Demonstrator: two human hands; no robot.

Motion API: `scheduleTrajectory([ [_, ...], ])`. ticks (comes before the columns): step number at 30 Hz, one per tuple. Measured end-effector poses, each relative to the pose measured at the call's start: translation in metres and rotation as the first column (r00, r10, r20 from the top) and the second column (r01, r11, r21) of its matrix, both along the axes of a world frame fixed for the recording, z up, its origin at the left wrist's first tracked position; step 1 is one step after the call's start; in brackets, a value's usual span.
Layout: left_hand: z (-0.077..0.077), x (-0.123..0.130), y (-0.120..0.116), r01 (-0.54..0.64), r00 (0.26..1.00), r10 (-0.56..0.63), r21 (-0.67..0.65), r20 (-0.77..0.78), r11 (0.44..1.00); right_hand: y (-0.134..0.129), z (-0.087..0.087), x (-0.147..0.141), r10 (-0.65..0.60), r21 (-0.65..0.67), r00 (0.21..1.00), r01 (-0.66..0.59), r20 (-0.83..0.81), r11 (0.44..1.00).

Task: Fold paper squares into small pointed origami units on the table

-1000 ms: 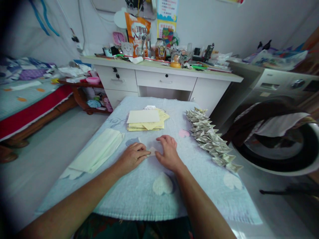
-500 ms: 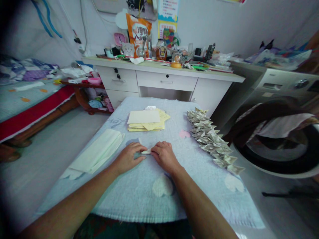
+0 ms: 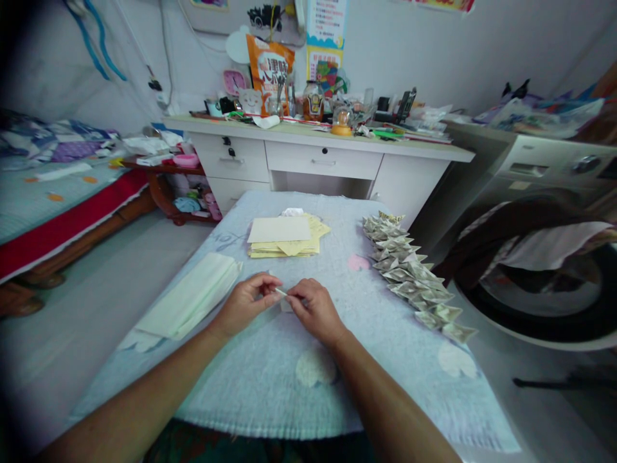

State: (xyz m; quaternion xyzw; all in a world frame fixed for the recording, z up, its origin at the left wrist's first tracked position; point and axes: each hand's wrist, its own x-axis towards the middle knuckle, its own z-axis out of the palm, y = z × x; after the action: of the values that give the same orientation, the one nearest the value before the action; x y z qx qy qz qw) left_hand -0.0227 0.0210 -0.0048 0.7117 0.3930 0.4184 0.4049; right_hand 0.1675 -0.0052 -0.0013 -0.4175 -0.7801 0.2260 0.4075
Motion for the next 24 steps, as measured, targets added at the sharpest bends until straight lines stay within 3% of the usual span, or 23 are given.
scheduleTrajectory([
  [7, -0.004, 0.005, -0.003, 0.087, 0.993, -0.072, -0.186, 0.088, 0.979, -0.002, 0.003, -0.002, -0.005, -0.264, 0.97, -0.061, -0.241, 0.963],
  [12, -0.003, 0.006, -0.006, 0.051, 0.998, -0.056, -0.109, -0.041, 0.993, 0.0, 0.0, -0.002, -0.046, -0.381, 0.927, -0.107, -0.372, 0.918],
  [17, 0.003, 0.006, -0.009, 0.071, 0.985, -0.066, 0.025, -0.158, 0.997, 0.003, -0.004, -0.002, -0.04, -0.414, 0.878, -0.184, -0.477, 0.891],
  [24, 0.004, 0.008, -0.011, 0.098, 0.979, -0.073, 0.123, -0.191, 0.988, 0.004, -0.005, -0.004, -0.025, -0.421, 0.842, -0.243, -0.539, 0.874],
])
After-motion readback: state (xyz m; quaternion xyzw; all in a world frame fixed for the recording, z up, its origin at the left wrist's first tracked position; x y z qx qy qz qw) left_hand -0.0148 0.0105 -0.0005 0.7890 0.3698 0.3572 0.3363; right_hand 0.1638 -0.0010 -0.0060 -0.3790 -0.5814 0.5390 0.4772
